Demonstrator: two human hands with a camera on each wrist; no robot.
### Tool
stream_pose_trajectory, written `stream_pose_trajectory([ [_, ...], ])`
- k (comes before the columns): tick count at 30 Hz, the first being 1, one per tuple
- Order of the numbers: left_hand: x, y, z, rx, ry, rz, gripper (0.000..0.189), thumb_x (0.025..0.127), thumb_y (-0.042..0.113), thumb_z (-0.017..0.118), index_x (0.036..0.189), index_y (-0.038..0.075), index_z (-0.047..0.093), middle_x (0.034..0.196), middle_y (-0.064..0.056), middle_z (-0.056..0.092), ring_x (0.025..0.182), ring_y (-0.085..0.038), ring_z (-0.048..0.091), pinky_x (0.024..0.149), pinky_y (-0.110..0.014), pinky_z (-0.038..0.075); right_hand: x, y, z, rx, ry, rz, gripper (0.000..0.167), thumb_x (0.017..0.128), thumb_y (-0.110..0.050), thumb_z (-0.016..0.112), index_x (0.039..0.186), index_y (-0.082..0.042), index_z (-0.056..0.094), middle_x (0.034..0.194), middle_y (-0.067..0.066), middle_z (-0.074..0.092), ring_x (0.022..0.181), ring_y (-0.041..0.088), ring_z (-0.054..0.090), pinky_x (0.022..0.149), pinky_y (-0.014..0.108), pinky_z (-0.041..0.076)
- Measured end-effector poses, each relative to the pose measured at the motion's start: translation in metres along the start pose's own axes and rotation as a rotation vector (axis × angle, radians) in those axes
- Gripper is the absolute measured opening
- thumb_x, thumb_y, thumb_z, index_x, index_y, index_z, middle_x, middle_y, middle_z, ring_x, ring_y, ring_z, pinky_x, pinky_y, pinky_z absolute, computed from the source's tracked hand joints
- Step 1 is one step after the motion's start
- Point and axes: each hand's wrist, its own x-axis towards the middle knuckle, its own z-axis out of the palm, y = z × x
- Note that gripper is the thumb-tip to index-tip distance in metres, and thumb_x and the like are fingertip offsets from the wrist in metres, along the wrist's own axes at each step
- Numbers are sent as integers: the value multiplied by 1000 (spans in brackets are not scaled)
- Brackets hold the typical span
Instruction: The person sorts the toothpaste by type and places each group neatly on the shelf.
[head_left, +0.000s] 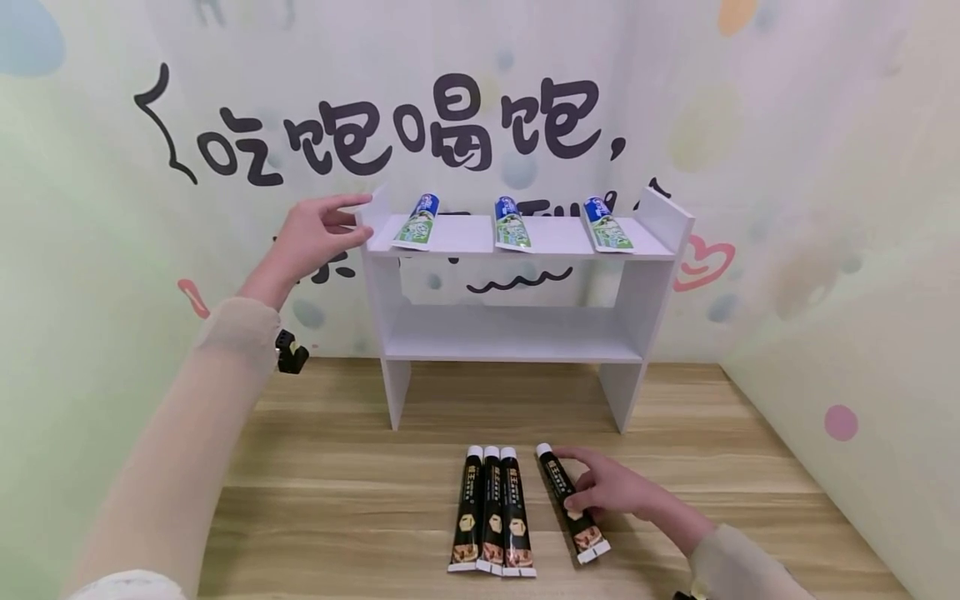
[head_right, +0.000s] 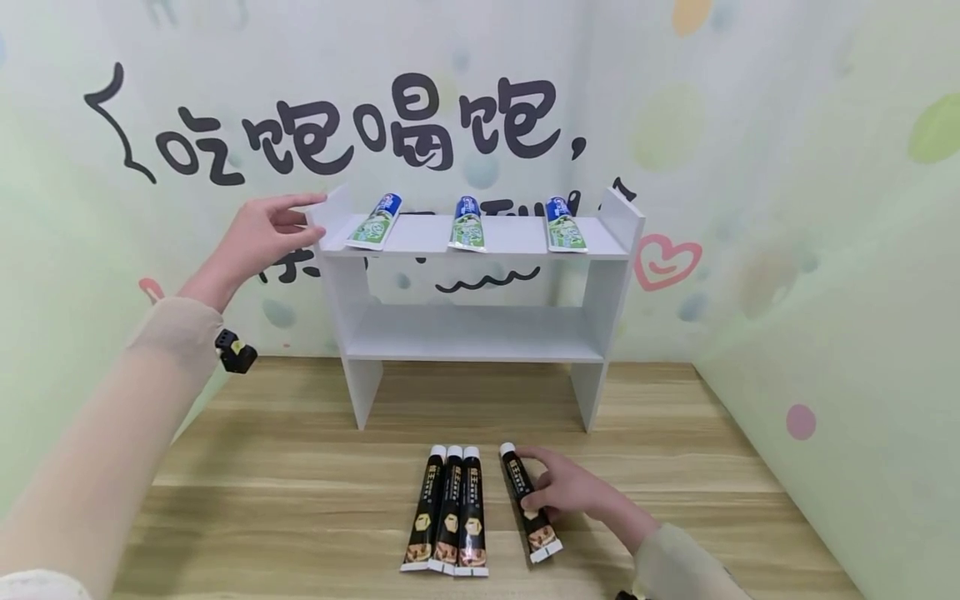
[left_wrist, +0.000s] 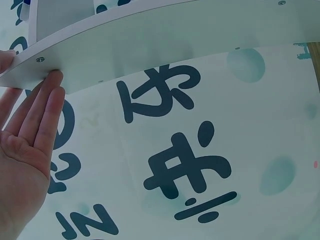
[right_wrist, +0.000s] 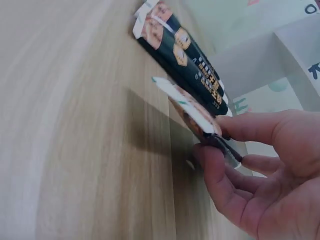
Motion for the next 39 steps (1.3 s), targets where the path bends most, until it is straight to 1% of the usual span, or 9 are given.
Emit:
stream_pose_trajectory([
  [4,1,0,1,-4,-2,0,56,91,29,71,143,20,54,134,-19,63,119,-31,65,102,-45,54,-4,-6,0,122,-27,-4,79,93,-11,67,156,-4,20,73,0,55,58,10,50,54,22,46],
  [8,0,0,1,0,-2,-2,55,91,29,71,143,21,54,133,-19,64,119,-31,64,102,-46,53,-4,-20,-2,203,-25,-10,82,94,-15,67,158,-8,16,83,1,58,72,12,60,62,26,55],
  [14,1,0,1,6,-2,3,54,92,29,70,143,23,54,134,-18,63,120,-31,64,102,-47,53,0,-52,-9,242,-23,-68,83,93,-12,66,159,-13,15,92,3,63,84,14,65,72,32,61],
  [22,2,0,1,7,-5,17,54,92,26,69,143,19,54,137,-17,61,119,-31,65,100,-43,55,9,-97,-22,235,-14,-109,84,92,-14,68,159,-21,17,97,4,64,76,12,61,77,34,59],
  [24,2,1,0,12,-2,15,54,92,27,69,143,20,54,137,-17,62,120,-31,65,101,-44,54,15,-108,-26,210,10,-130,83,92,-14,68,158,-22,18,102,8,65,76,13,61,79,35,60],
  [28,1,1,2,15,2,16,53,93,28,68,143,21,54,136,-17,62,120,-32,64,102,-47,53,30,-130,-31,163,64,-148,83,92,-13,68,158,-26,20,114,16,66,88,17,67,84,36,60],
  [31,1,1,2,22,10,16,52,93,28,68,143,22,55,134,-17,63,119,-31,65,101,-45,54,44,-148,-34,161,87,-150,83,93,-12,67,158,-28,19,122,19,64,93,19,68,89,39,59],
  [35,0,1,3,32,15,17,52,93,29,68,142,22,55,133,-16,64,116,-28,66,99,-41,56,66,-167,-38,159,139,-162,82,93,-11,67,158,-28,19,114,14,64,79,16,63,84,36,59],
  [39,1,1,3,32,14,18,52,92,30,68,143,22,55,135,-16,63,117,-28,66,98,-40,57,90,-173,-41,146,185,-167,83,93,-14,68,158,-30,20,106,10,65,69,15,58,79,35,58],
])
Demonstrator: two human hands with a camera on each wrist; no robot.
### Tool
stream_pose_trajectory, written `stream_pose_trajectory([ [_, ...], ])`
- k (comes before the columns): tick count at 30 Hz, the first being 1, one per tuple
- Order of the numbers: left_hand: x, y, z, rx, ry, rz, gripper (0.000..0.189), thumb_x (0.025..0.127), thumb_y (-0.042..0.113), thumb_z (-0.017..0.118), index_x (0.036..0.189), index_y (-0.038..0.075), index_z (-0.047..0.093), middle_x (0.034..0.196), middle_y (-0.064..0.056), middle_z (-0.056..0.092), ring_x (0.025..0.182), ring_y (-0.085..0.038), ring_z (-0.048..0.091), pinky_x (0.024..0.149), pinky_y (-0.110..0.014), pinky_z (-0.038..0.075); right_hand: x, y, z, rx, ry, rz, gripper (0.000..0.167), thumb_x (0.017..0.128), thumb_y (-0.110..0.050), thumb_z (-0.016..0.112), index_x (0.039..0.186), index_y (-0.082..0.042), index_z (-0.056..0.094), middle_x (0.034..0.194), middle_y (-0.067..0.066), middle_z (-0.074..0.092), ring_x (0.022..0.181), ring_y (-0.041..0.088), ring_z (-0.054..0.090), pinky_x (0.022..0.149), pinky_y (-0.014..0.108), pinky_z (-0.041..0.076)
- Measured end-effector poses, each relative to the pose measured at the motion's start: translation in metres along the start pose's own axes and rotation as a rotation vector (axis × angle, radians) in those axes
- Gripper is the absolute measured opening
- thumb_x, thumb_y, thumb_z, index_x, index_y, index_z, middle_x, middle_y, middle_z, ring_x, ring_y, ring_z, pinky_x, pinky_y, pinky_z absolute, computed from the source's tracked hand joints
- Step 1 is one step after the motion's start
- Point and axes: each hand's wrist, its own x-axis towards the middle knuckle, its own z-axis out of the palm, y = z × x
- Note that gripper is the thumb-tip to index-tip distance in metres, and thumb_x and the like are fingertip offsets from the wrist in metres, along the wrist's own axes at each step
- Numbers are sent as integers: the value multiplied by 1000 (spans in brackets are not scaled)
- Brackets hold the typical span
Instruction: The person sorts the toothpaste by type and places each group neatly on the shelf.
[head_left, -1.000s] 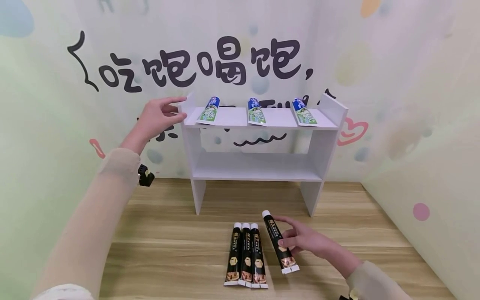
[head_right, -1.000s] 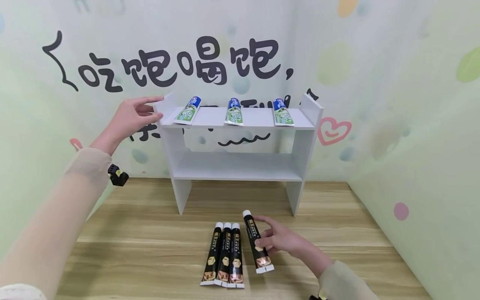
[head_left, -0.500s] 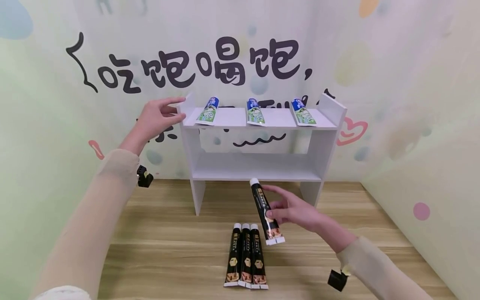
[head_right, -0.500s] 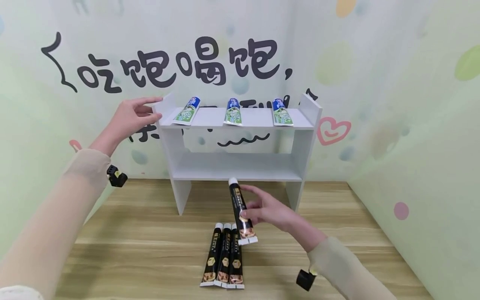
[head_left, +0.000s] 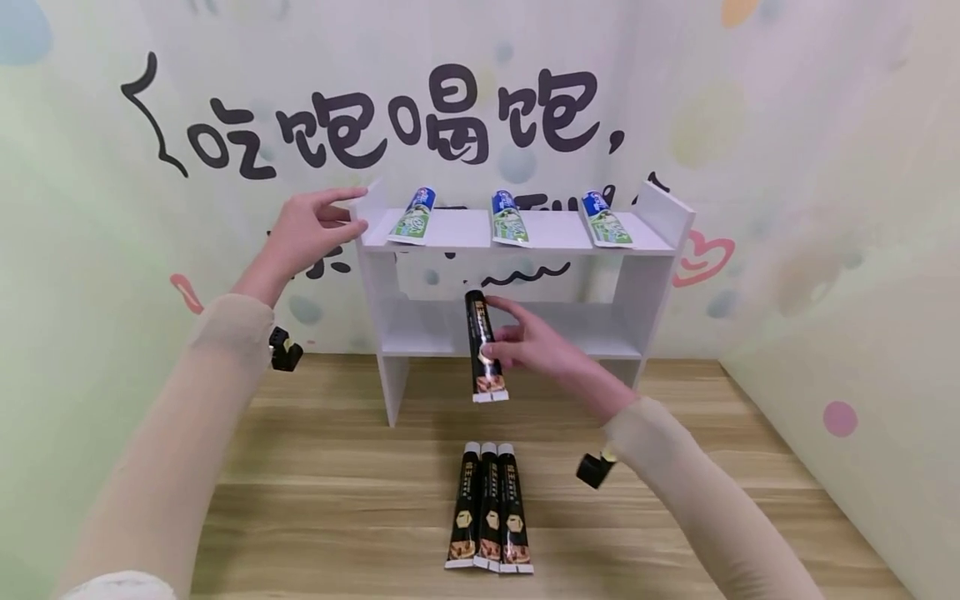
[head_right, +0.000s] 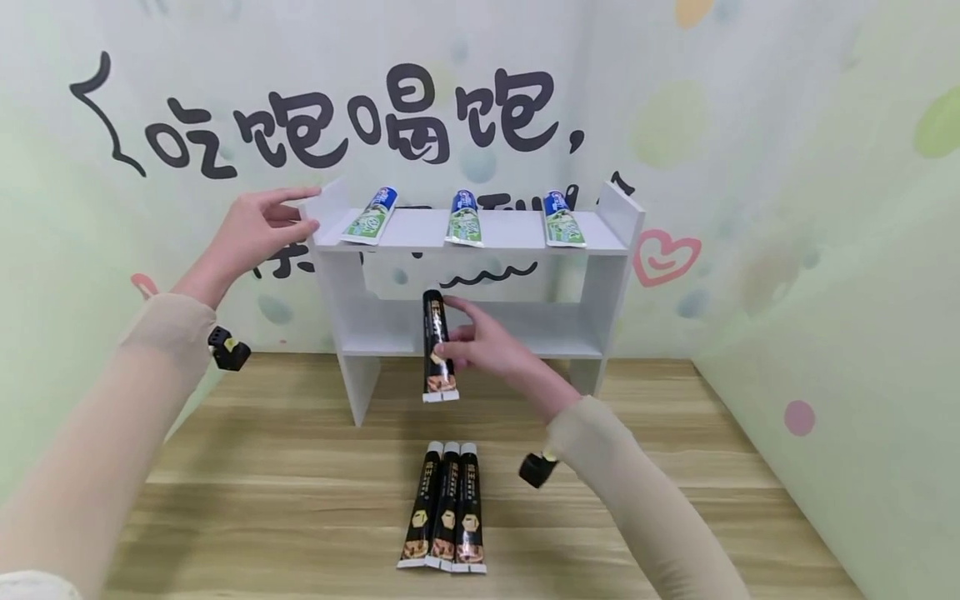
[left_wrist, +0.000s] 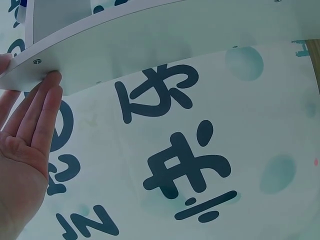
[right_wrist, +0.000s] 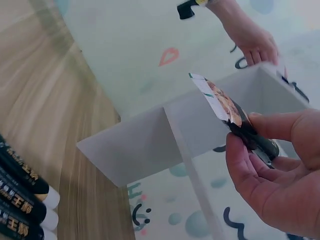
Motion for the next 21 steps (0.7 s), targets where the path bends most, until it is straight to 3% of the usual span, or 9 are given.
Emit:
stream_pose_trajectory([
  [4,-1,0,-1,-1,-5,-15,53,93,32,68,143,23,54,136,-15,62,118,-29,65,98,-39,57,23,6,4,20,52,2,81,93,-14,69,157,-31,23,113,13,67,70,14,60,83,37,58],
  [9,0,1,-1,2,-14,-13,54,93,34,67,144,23,53,136,-16,62,116,-28,65,95,-35,58,48,11,9,13,104,-26,80,92,-14,70,156,-29,25,119,19,67,85,17,69,83,34,61],
  [16,-1,-1,-2,4,-12,1,53,92,31,68,143,23,55,132,-18,64,107,-15,69,85,-20,56,74,21,13,-2,119,-2,82,89,-21,75,155,-32,28,121,15,67,95,21,70,82,32,61],
  [21,-1,0,-2,-2,-19,-1,55,92,32,68,144,22,53,136,-18,62,113,-23,68,92,-29,58,87,22,16,6,134,-19,86,87,-17,77,156,-31,26,117,17,68,95,22,70,81,32,62],
])
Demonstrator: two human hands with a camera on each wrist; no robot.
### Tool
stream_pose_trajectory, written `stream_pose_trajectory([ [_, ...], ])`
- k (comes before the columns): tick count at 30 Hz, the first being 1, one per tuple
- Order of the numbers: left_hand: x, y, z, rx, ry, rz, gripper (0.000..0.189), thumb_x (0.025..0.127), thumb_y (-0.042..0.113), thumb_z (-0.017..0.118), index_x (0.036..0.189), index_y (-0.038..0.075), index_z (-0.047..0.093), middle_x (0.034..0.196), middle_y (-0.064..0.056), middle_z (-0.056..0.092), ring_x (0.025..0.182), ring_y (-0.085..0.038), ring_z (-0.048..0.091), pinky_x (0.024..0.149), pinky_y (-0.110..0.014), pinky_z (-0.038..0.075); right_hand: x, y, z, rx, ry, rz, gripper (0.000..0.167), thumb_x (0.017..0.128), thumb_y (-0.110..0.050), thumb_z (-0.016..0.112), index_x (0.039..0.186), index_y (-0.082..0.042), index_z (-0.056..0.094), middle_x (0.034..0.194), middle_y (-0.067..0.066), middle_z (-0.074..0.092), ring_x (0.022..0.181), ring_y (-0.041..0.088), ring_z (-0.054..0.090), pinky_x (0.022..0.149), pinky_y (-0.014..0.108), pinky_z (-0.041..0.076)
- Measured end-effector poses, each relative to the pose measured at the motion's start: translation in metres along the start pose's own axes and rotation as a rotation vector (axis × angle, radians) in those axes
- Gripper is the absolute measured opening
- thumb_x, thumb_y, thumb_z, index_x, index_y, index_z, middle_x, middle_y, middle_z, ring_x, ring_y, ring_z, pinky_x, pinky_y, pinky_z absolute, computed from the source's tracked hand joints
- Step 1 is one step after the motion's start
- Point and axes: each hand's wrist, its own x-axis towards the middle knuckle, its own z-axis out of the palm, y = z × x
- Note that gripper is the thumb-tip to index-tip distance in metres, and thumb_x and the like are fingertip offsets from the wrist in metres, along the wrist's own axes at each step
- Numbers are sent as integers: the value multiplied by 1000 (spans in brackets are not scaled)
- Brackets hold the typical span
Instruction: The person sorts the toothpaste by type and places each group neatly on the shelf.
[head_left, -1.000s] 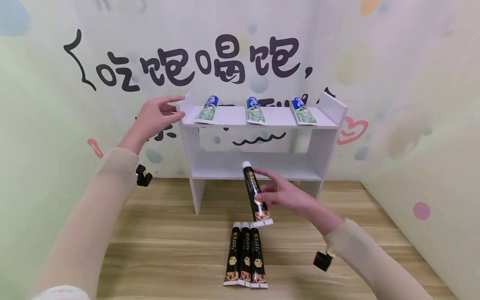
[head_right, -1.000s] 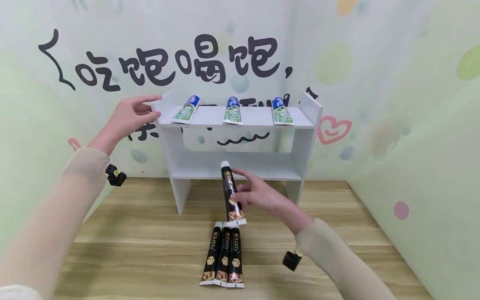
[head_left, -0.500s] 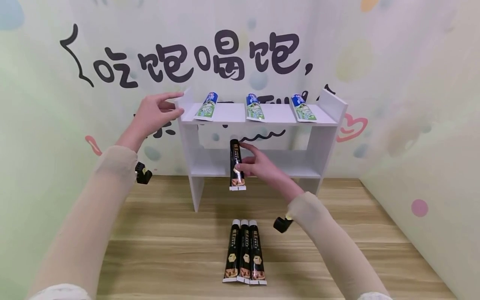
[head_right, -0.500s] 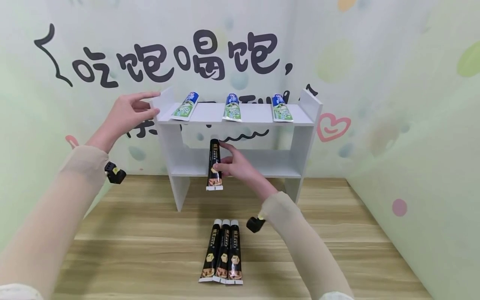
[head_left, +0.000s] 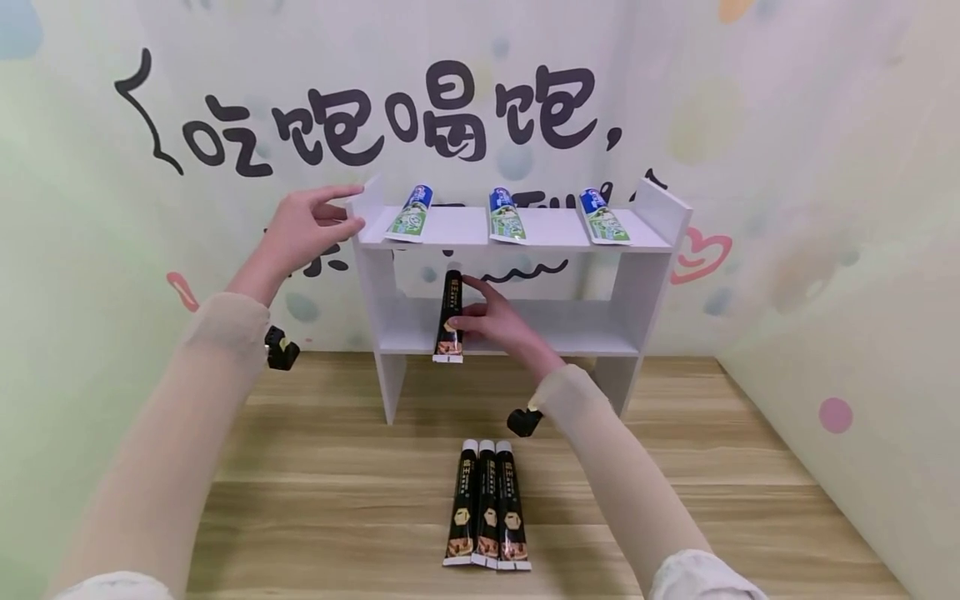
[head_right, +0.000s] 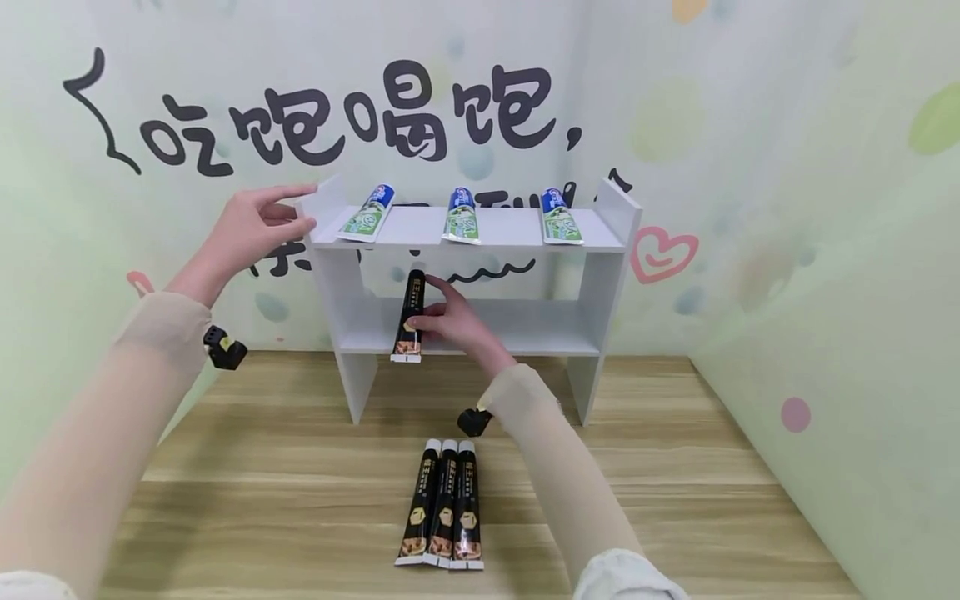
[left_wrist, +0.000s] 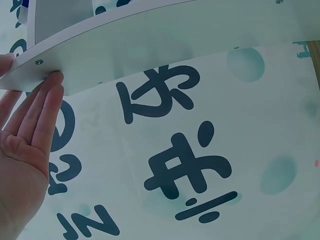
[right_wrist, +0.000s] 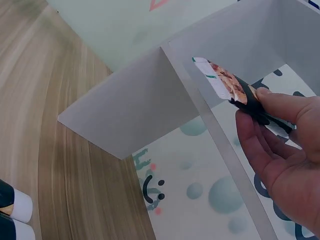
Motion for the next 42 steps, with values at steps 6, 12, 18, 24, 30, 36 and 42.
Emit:
stream_pose_trajectory([
  [6,0,-1,0,6,3,-6,55,92,32,69,144,24,54,135,-17,63,113,-23,68,89,-26,58,15,1,9,9,-39,9,91,87,-14,76,157,-31,21,120,15,67,95,20,68,81,30,60],
  [12,1,-1,0,8,6,6,54,92,32,69,143,23,54,132,-18,65,105,-12,70,85,-21,56,25,-3,21,-39,-57,-17,100,86,-15,77,159,-32,12,126,16,65,107,23,67,84,29,58],
  [18,1,0,-1,13,3,5,55,92,32,68,144,23,53,135,-17,63,115,-26,67,90,-26,58,33,-2,35,-68,-25,-67,92,88,-15,75,157,-39,19,124,17,64,106,26,66,80,29,57],
  [24,-1,0,-1,17,4,-1,54,93,32,68,144,23,53,138,-17,61,117,-29,66,93,-31,58,37,1,42,-177,-34,-111,59,94,-18,68,146,-32,46,129,14,60,112,25,62,87,33,56],
  [30,0,2,0,10,-6,-5,54,93,33,67,145,26,52,137,-17,61,119,-29,65,96,-35,57,36,-1,43,-248,-72,-101,67,89,-22,73,149,-31,43,136,11,57,124,26,56,103,42,50],
  [36,0,1,0,9,-6,-2,54,93,32,67,145,26,52,138,-17,61,119,-29,65,97,-36,57,37,-1,48,-306,-100,-132,79,86,-21,77,153,-26,35,139,12,54,126,26,54,105,43,49],
  [42,0,0,0,11,-2,-1,54,93,32,66,145,25,52,137,-17,61,119,-29,65,97,-36,57,38,-3,57,-304,-76,-128,85,87,-21,76,156,-19,27,135,16,57,121,28,60,102,40,52],
])
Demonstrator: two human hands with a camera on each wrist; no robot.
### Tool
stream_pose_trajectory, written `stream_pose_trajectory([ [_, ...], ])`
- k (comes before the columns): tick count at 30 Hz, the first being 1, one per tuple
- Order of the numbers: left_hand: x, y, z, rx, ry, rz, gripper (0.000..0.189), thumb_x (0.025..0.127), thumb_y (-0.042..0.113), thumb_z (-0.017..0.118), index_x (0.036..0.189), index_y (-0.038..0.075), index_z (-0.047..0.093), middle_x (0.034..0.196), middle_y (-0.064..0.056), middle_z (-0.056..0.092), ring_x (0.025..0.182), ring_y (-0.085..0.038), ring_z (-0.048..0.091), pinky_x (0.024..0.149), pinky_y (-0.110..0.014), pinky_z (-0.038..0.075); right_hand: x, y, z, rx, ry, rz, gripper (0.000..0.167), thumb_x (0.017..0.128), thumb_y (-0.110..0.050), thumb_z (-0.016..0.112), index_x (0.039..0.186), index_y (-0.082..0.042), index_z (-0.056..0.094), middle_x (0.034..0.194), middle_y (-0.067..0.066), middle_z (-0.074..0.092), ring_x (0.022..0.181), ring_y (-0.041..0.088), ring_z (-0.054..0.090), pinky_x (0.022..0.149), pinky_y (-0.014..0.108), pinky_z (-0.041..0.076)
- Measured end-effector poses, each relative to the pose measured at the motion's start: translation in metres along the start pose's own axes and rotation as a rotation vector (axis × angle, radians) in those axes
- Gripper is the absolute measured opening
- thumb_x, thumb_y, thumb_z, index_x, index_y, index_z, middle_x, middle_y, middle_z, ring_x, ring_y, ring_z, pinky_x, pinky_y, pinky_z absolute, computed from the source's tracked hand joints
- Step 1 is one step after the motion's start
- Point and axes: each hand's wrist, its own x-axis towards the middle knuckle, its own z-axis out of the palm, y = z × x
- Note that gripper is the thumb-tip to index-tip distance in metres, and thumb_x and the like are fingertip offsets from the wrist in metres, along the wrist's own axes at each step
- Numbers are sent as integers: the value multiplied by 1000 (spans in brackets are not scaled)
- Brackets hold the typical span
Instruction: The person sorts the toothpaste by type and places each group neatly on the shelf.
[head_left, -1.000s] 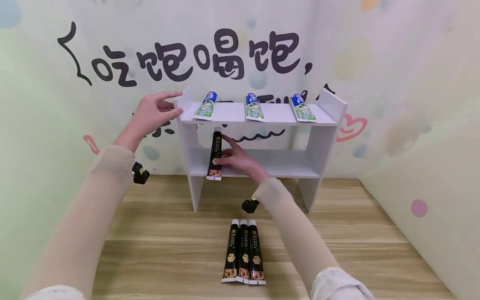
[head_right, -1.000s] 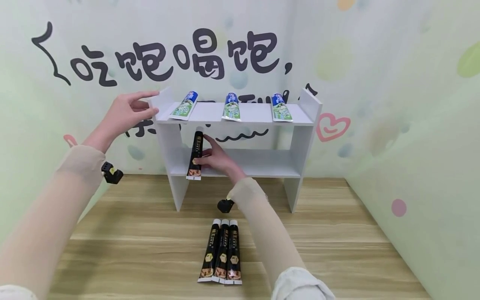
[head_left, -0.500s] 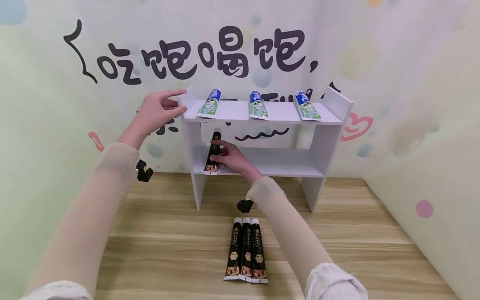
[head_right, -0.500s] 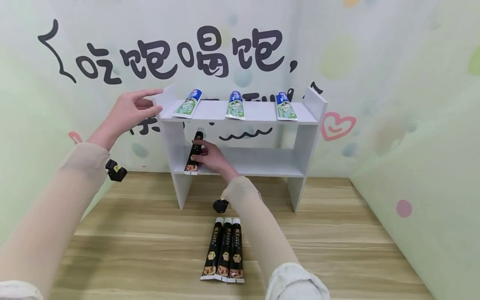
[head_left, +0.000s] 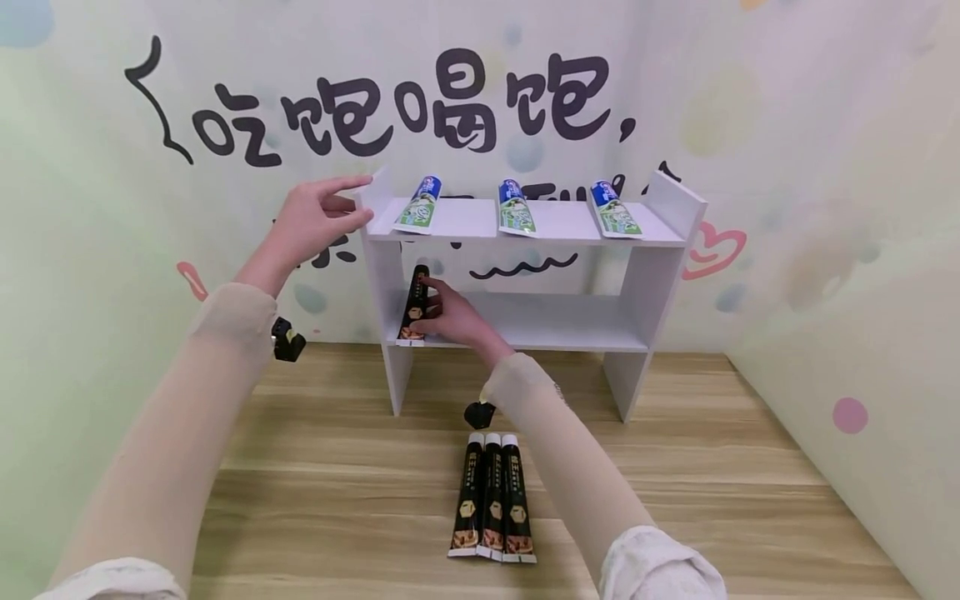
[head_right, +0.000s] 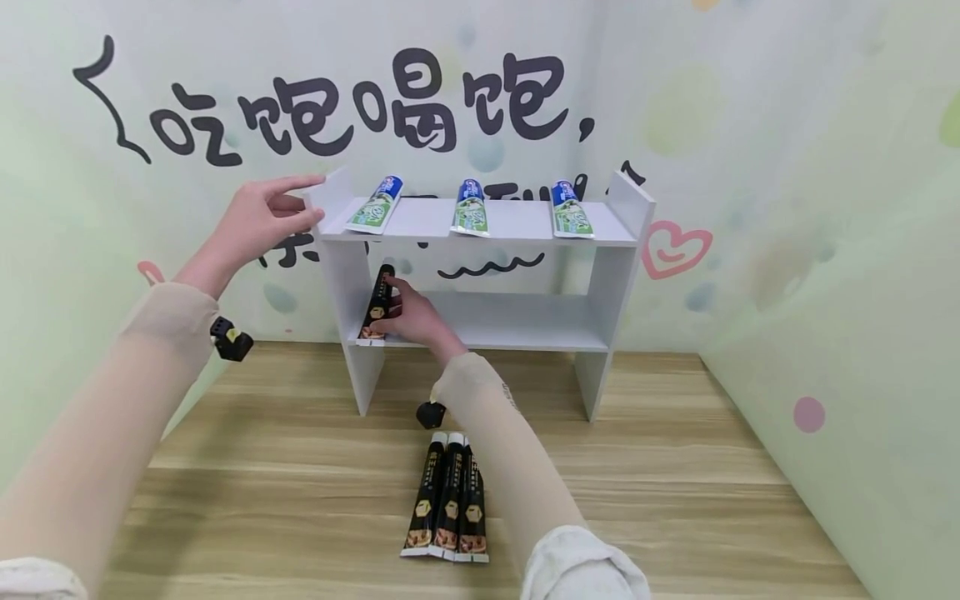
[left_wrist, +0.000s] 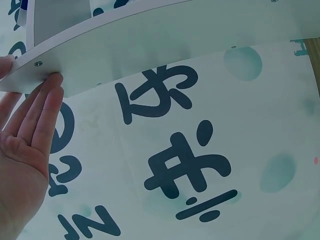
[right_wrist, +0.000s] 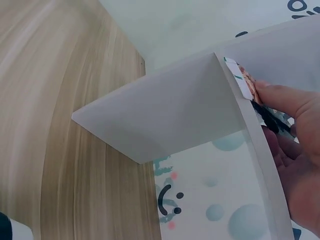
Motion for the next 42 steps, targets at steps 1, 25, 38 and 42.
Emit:
stream_pose_trajectory([
  [1,0,0,0,0,1,-1,54,93,32,66,145,25,52,137,-17,61,119,-29,65,97,-36,57,0,0,1,3,4,5,84,87,-21,76,156,-18,28,136,16,57,122,28,59,103,41,52],
  [25,0,4,-1,11,2,21,53,93,28,68,143,23,54,138,-18,61,115,-29,67,87,-22,58,-9,0,4,-205,-40,-100,64,87,-30,74,145,-17,51,131,7,59,107,19,55,95,34,50],
  [38,0,1,-1,21,9,26,54,93,30,68,144,22,53,138,-17,61,113,-25,68,87,-22,57,-10,0,9,-247,-1,-66,66,87,-38,75,146,-21,51,136,8,55,114,19,55,101,36,50],
  [42,0,1,0,5,8,24,54,93,29,69,144,21,53,137,-19,61,113,-24,69,85,-19,56,-11,-1,8,-242,-5,-59,66,87,-38,76,146,-21,51,138,8,55,115,20,55,101,36,50],
])
